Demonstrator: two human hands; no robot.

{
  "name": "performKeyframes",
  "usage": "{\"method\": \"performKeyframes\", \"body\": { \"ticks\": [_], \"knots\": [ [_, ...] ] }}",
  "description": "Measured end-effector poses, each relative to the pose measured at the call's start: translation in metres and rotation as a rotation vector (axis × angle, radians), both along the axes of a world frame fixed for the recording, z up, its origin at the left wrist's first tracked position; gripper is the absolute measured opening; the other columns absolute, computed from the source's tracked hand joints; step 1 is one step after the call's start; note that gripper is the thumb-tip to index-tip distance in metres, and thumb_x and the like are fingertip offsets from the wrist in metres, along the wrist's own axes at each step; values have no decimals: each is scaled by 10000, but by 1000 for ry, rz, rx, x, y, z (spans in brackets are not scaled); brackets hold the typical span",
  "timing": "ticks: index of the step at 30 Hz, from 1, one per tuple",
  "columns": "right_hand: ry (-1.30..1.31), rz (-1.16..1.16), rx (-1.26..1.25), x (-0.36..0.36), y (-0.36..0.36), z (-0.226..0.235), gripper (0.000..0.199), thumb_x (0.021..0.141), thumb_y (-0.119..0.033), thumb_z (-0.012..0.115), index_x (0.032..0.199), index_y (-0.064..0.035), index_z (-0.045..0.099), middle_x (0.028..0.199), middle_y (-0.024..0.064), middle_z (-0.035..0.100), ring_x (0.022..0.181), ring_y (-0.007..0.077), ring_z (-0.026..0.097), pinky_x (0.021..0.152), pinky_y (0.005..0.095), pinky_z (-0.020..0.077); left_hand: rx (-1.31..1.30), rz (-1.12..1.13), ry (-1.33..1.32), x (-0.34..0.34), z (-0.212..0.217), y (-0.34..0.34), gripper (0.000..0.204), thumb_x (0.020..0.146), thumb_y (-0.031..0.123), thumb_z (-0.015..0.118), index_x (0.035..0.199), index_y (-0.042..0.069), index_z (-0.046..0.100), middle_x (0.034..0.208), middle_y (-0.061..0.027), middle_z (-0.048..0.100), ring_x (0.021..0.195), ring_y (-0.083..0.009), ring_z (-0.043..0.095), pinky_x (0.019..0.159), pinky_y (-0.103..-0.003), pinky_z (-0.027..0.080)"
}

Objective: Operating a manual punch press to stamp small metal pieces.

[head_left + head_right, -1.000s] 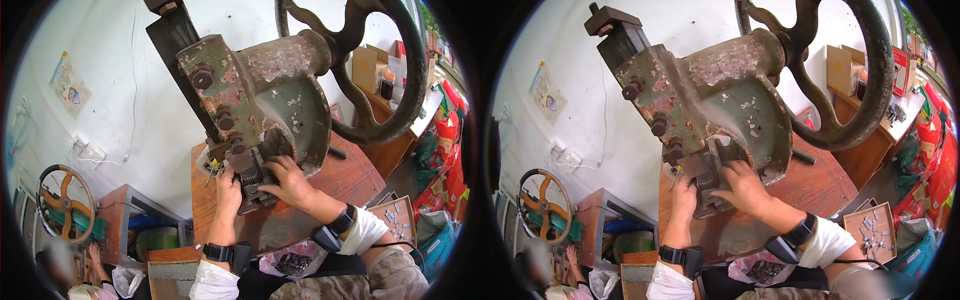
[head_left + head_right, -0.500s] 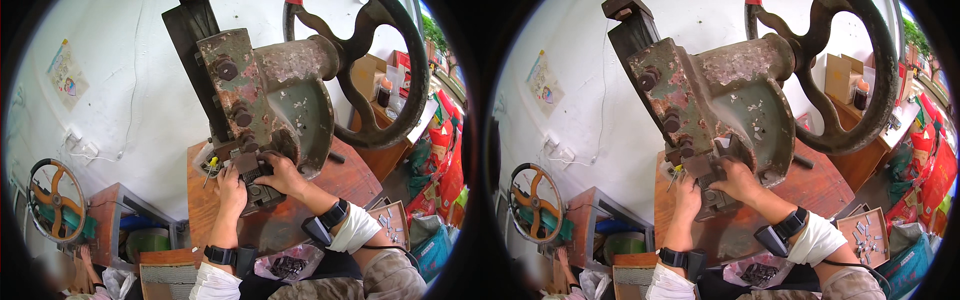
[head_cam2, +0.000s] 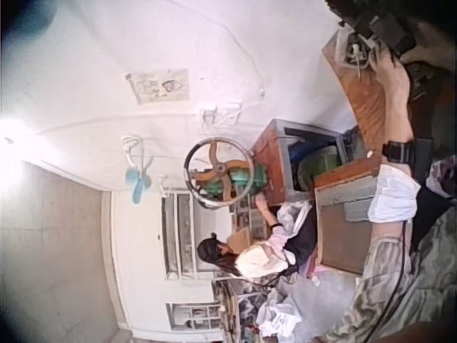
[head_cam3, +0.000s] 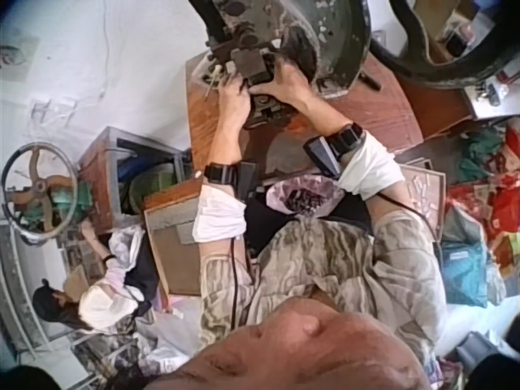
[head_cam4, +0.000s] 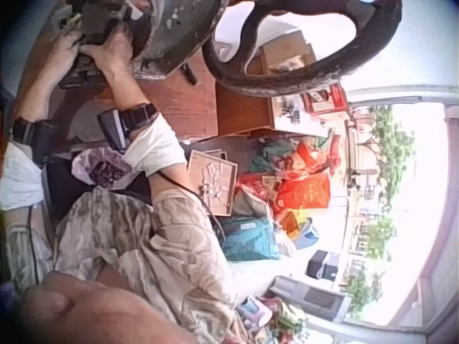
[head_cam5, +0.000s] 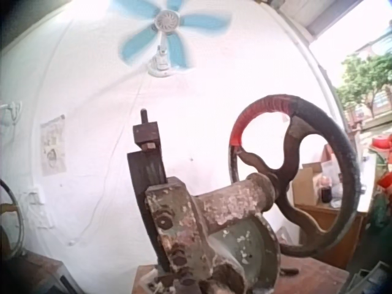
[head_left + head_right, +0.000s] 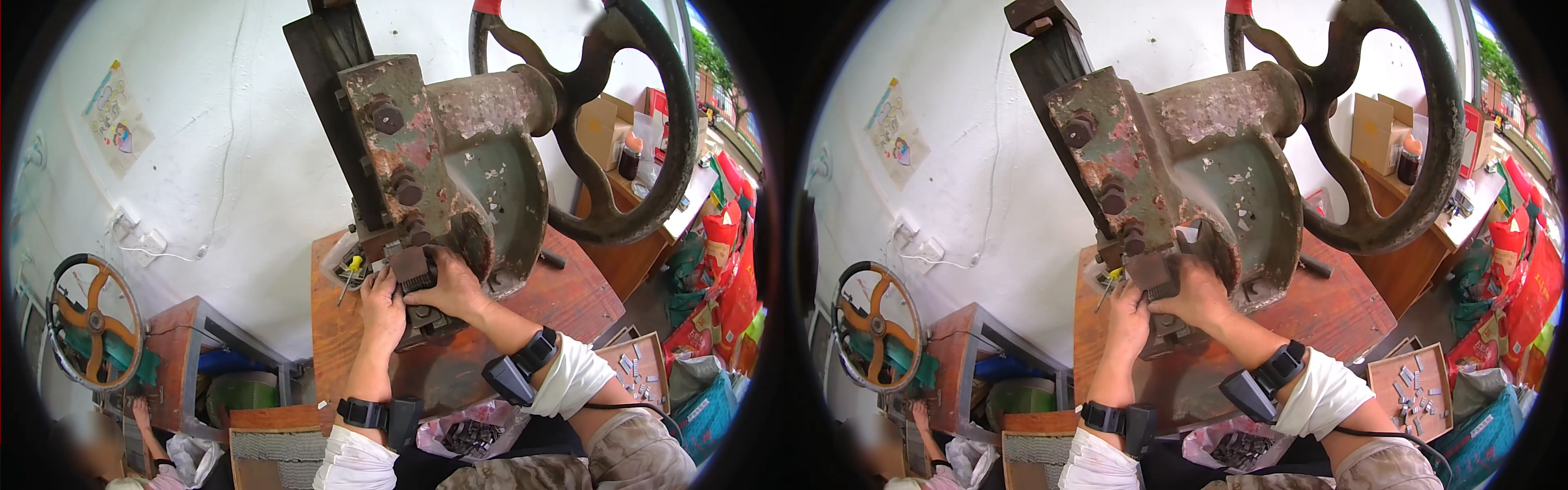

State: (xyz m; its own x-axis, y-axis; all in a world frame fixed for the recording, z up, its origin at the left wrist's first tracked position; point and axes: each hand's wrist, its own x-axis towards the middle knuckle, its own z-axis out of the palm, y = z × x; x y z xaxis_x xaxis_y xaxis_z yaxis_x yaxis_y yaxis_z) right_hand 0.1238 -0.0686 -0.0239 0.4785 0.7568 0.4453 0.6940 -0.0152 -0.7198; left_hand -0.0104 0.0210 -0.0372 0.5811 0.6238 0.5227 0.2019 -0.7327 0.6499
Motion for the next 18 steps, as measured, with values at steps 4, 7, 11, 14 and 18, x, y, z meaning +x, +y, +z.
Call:
{"method": "performKeyframes", "body": {
  "ticks": [4,7,11,14,18],
  "knots": [
    [-211,40,-114,-8,-48,51,659,615,-306,816,1125,33,569,1089,214,593,1029,346,579,920,373,446,-30,53,176,-4,4,-5,413,891,137,477,1300,186,496,1394,-10,436,1301,-356,303,936,-735,172],
    [-563,108,189,11,-133,122,561,683,-259,757,1122,31,563,1084,195,590,1006,317,578,878,369,465,-86,116,261,-5,6,-11,423,906,179,457,1326,220,469,1429,5,395,1338,-379,250,903,-785,131],
    [-699,-299,173,81,-218,206,505,728,-230,710,1130,33,555,1036,170,610,957,277,598,858,349,474,-105,79,226,-4,6,-11,435,904,187,450,1336,239,458,1436,10,384,1339,-390,246,920,-777,134],
    [-452,-371,35,134,-242,231,464,763,-209,675,1137,35,550,1000,151,624,920,248,612,842,333,481,-177,102,270,-5,2,-8,431,906,204,447,1337,229,458,1445,6,371,1333,-396,253,925,-775,138],
    [-164,-478,271,147,-244,202,410,809,-180,628,1145,38,543,953,126,643,871,208,632,822,313,490,-199,21,192,-6,-1,-3,430,908,207,445,1338,214,458,1458,1,351,1326,-387,271,939,-767,139]
  ]
}}
